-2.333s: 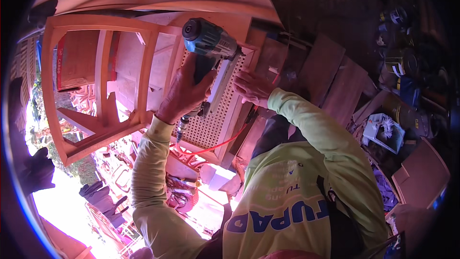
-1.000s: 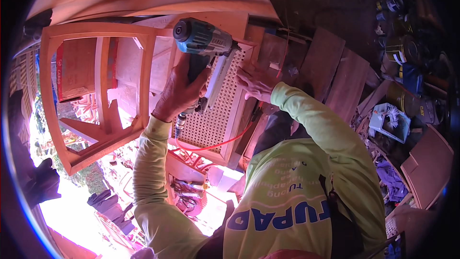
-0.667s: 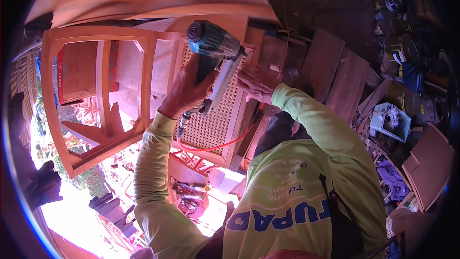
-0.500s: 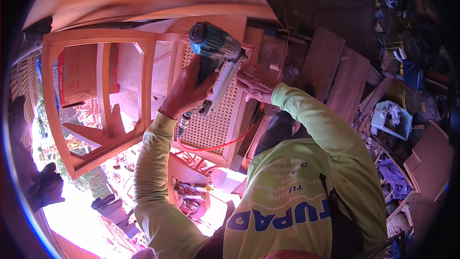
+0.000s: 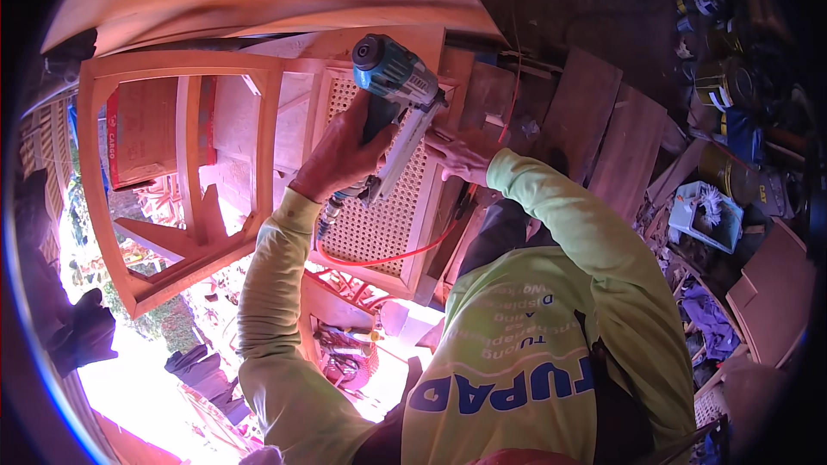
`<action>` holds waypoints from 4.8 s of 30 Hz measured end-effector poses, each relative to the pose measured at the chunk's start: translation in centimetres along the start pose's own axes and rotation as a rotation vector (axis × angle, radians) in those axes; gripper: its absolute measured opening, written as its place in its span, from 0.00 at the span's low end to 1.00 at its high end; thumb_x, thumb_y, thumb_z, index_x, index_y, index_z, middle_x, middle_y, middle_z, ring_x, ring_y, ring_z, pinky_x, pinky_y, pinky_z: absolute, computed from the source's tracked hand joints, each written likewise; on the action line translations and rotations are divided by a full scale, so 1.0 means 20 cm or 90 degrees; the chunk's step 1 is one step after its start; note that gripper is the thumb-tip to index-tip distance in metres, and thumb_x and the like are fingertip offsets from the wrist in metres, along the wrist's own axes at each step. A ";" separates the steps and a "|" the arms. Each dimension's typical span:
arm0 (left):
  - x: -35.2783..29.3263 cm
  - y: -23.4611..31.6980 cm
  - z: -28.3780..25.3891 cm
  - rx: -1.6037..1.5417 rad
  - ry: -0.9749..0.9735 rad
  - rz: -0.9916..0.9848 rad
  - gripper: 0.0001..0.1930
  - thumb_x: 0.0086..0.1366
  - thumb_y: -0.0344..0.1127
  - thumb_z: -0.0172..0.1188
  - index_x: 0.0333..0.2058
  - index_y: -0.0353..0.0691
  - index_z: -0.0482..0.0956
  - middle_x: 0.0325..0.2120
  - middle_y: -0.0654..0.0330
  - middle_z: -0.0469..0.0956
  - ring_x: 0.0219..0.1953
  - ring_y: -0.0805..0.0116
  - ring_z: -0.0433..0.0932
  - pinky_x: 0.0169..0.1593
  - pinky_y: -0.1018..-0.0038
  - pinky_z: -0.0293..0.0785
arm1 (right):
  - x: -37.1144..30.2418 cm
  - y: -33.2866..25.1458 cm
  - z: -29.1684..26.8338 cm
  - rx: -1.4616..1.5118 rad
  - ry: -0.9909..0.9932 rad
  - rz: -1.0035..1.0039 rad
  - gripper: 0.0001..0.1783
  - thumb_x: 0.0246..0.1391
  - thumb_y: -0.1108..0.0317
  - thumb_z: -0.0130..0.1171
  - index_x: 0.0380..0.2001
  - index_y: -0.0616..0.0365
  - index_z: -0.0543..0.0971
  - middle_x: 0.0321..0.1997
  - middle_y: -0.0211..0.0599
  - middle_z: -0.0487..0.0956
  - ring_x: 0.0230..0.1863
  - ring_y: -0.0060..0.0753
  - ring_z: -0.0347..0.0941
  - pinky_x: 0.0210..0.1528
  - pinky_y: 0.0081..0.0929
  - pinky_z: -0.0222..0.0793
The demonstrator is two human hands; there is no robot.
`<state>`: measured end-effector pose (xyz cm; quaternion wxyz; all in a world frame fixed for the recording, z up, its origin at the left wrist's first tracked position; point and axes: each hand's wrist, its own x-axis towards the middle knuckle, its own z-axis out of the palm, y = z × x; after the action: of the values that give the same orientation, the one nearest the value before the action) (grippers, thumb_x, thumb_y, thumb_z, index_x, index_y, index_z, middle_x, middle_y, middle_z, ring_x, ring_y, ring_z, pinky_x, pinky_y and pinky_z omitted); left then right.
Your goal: Using a pneumatic staple gun to secure a woven seat onto a wooden chair frame.
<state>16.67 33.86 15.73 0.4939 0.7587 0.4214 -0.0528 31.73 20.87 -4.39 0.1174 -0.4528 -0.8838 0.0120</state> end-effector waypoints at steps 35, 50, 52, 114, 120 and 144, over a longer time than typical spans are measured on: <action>0.13 -0.05 0.01 0.113 0.006 0.027 0.27 0.64 0.38 0.61 0.58 0.34 0.63 0.32 0.37 0.78 0.33 0.37 0.80 0.38 0.52 0.74 | -0.02 -0.02 -0.04 -0.102 -0.026 -0.012 0.43 0.51 0.41 0.66 0.63 0.60 0.75 0.72 0.34 0.64 0.75 0.37 0.58 0.56 0.23 0.81; -0.57 -0.04 0.11 -0.233 0.364 -0.127 0.18 0.73 0.32 0.61 0.56 0.40 0.67 0.30 0.62 0.77 0.21 0.78 0.75 0.23 0.78 0.74 | -0.02 0.00 -0.03 -0.130 -0.006 0.014 0.46 0.47 0.32 0.64 0.56 0.62 0.77 0.59 0.42 0.73 0.70 0.50 0.62 0.72 0.40 0.62; -0.67 -0.10 0.20 -0.306 0.461 -0.110 0.15 0.73 0.32 0.61 0.54 0.38 0.69 0.34 0.60 0.80 0.21 0.78 0.76 0.23 0.78 0.75 | -0.02 0.01 -0.04 -0.080 0.009 0.021 0.45 0.46 0.34 0.66 0.56 0.61 0.77 0.60 0.42 0.72 0.71 0.49 0.61 0.70 0.39 0.65; -1.14 -0.34 0.40 -0.622 0.802 -0.139 0.20 0.73 0.33 0.61 0.58 0.33 0.68 0.53 0.49 0.82 0.22 0.75 0.75 0.27 0.77 0.75 | 1.09 0.37 0.08 0.356 0.346 0.256 0.39 0.52 0.58 0.74 0.63 0.62 0.70 0.61 0.54 0.72 0.63 0.63 0.67 0.66 0.55 0.63; -0.99 -0.30 0.20 -0.575 0.732 -0.094 0.19 0.71 0.26 0.60 0.57 0.32 0.67 0.51 0.48 0.82 0.22 0.73 0.77 0.26 0.76 0.75 | 1.05 0.44 0.13 0.428 0.203 0.076 0.41 0.56 0.63 0.71 0.69 0.64 0.65 0.68 0.57 0.69 0.69 0.61 0.65 0.71 0.47 0.63; -0.60 -0.31 -0.09 -0.280 0.597 -0.118 0.17 0.71 0.33 0.63 0.53 0.35 0.70 0.23 0.61 0.79 0.19 0.73 0.77 0.24 0.74 0.74 | 0.78 0.44 0.15 0.337 0.184 0.168 0.41 0.62 0.52 0.64 0.68 0.68 0.63 0.58 0.61 0.73 0.58 0.62 0.72 0.58 0.51 0.71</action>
<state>4.11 29.19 18.30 0.3928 0.5388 0.6637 0.3390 29.31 38.83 -5.39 0.3526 -0.5139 -0.7581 0.1920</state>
